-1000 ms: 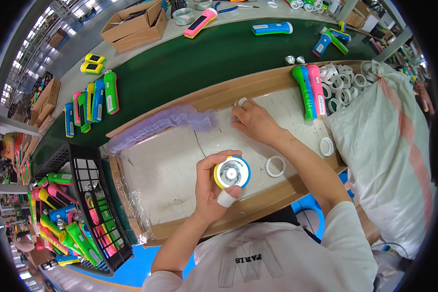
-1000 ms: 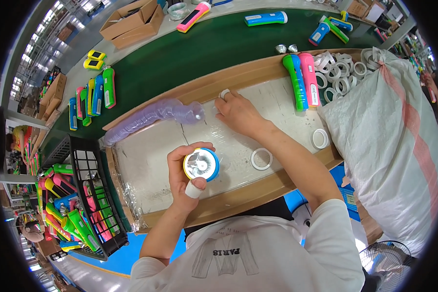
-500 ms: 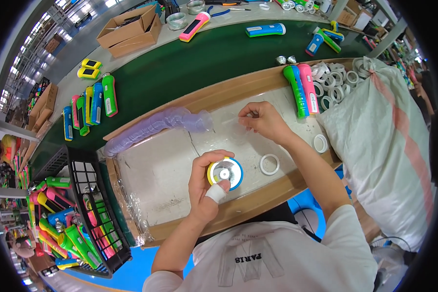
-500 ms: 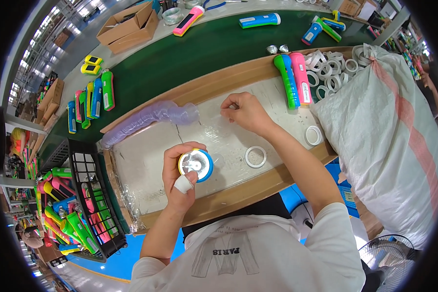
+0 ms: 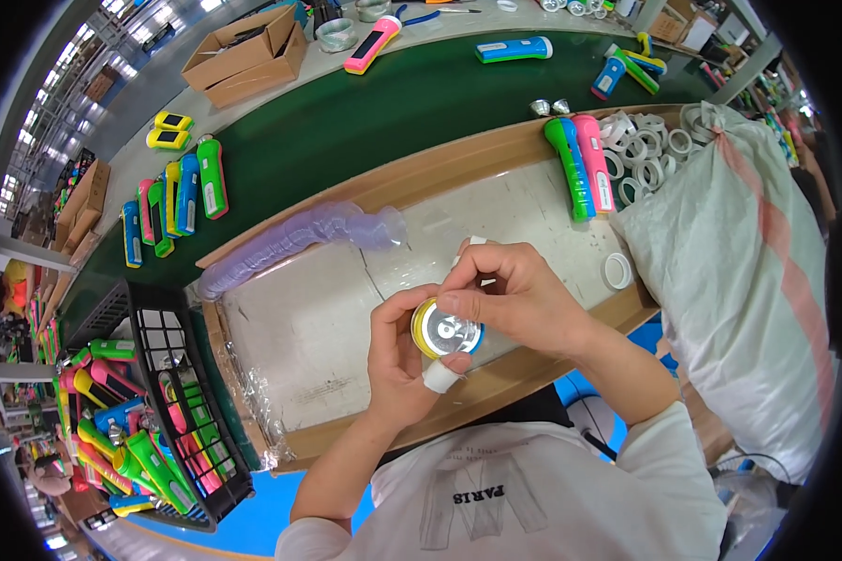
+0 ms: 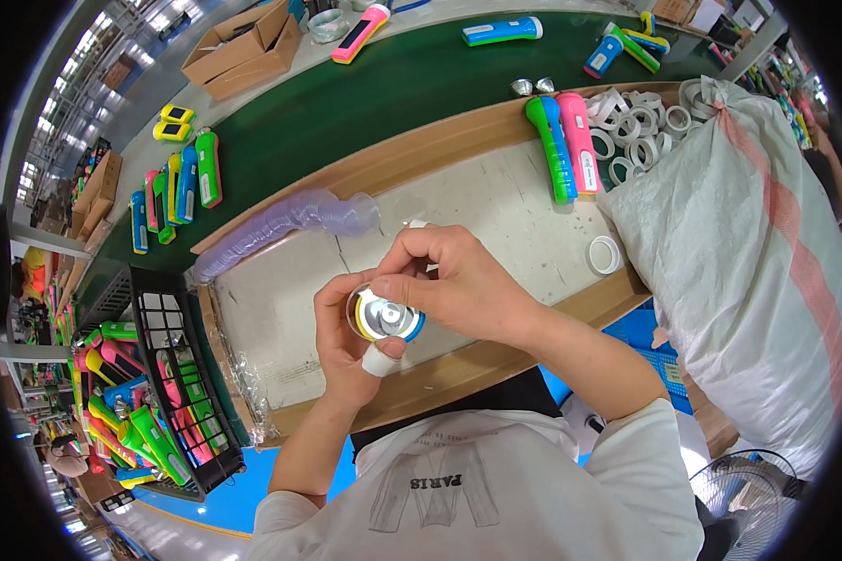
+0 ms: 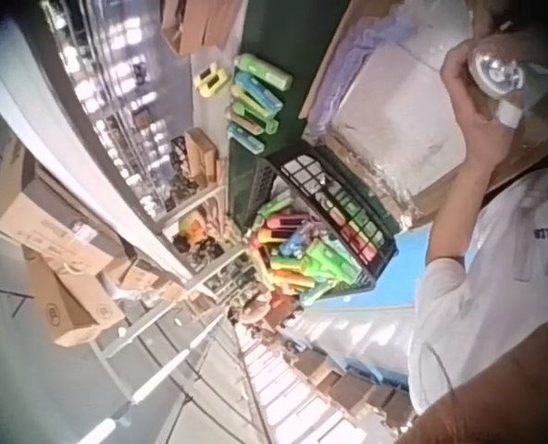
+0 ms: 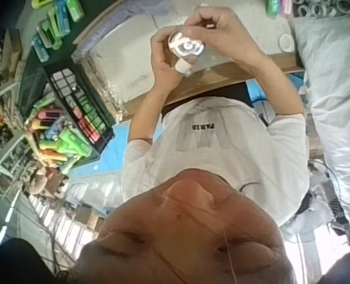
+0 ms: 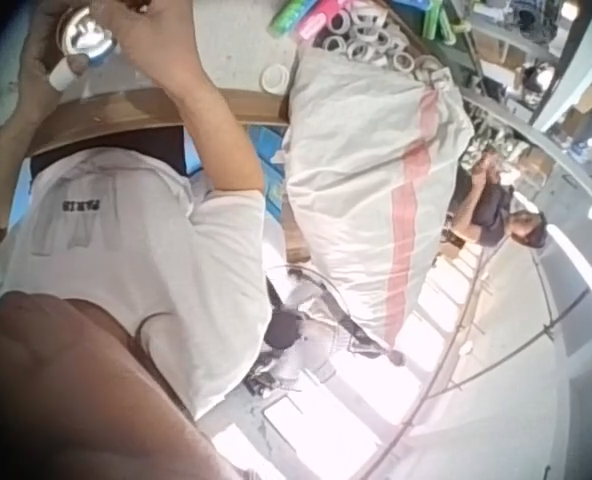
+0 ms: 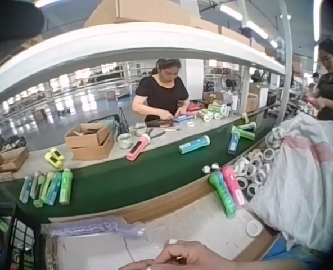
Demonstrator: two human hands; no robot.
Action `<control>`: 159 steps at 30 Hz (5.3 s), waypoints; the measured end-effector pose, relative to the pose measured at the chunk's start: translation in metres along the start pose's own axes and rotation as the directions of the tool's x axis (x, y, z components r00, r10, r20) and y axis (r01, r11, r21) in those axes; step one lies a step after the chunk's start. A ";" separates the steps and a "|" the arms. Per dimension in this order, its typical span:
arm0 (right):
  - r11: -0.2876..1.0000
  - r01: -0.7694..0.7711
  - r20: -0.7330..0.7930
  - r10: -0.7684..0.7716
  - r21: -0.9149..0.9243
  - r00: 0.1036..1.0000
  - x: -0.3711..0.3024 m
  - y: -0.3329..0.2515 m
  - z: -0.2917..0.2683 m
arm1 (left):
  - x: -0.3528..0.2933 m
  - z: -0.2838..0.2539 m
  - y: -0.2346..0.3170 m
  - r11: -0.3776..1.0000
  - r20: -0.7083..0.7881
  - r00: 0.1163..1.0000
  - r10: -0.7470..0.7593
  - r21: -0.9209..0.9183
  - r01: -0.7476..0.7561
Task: Assembling components of colorful plastic flashlights on a factory assembly line.
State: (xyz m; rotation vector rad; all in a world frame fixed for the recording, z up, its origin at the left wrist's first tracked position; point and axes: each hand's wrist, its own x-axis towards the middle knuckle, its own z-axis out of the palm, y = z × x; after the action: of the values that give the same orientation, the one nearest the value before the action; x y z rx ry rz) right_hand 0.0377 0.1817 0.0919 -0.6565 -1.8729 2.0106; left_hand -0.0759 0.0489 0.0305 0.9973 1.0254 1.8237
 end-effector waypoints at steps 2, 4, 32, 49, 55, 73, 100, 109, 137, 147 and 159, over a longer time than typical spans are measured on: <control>1.000 0.000 -0.001 0.000 -0.019 1.000 -0.004 -0.001 0.001 | -0.001 0.002 0.000 1.000 0.005 1.000 0.008 0.013 -0.008; 0.999 0.002 -0.002 -0.002 -0.040 1.000 -0.005 -0.002 0.001 | -0.002 0.000 -0.001 1.000 -0.002 1.000 0.006 0.029 -0.006; 0.803 0.393 0.075 -0.405 -0.448 0.911 -0.036 -0.007 -0.025 | -0.001 -0.013 -0.016 0.832 0.068 0.959 0.274 0.484 -0.272; 0.389 0.425 0.107 -0.622 -0.817 0.776 -0.040 0.005 0.021 | -0.003 -0.020 0.010 0.490 0.345 0.876 0.338 0.730 -0.477; 0.401 0.408 0.117 -0.580 -0.821 0.806 -0.045 -0.003 0.025 | -0.010 -0.015 0.019 0.364 0.378 0.882 0.283 0.808 -0.463; 0.446 0.483 0.344 -0.358 -0.754 0.868 -0.044 -0.034 0.012 | -0.005 -0.009 0.032 0.420 0.372 0.901 0.224 0.797 -0.434; 0.451 0.318 0.320 -0.075 -0.834 0.944 -0.005 -0.052 -0.003 | 0.034 -0.023 0.032 0.674 0.421 0.906 0.038 0.659 -0.334; 0.470 0.312 0.278 -0.142 -0.825 0.950 0.003 -0.053 0.004 | 0.022 -0.014 0.030 0.604 0.241 0.963 0.121 0.752 -0.264; 0.168 0.433 0.440 0.000 -0.885 0.898 -0.026 -0.067 0.018 | 0.001 0.000 0.030 0.456 0.379 0.905 0.192 0.782 -0.424; 0.329 0.286 0.259 -0.124 -0.900 0.958 -0.057 -0.042 0.018 | -0.019 0.015 0.015 0.320 0.311 0.892 0.327 0.852 -0.414; 0.248 0.463 0.451 -0.105 -0.851 0.886 -0.038 -0.049 0.016 | -0.015 0.008 0.026 0.379 0.292 0.914 0.280 0.841 -0.385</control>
State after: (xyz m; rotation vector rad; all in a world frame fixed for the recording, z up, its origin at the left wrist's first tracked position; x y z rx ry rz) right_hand 0.0568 0.1528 0.1459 -0.1332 -3.0611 0.5216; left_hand -0.0702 0.0290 0.0529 2.0468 1.9174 1.4028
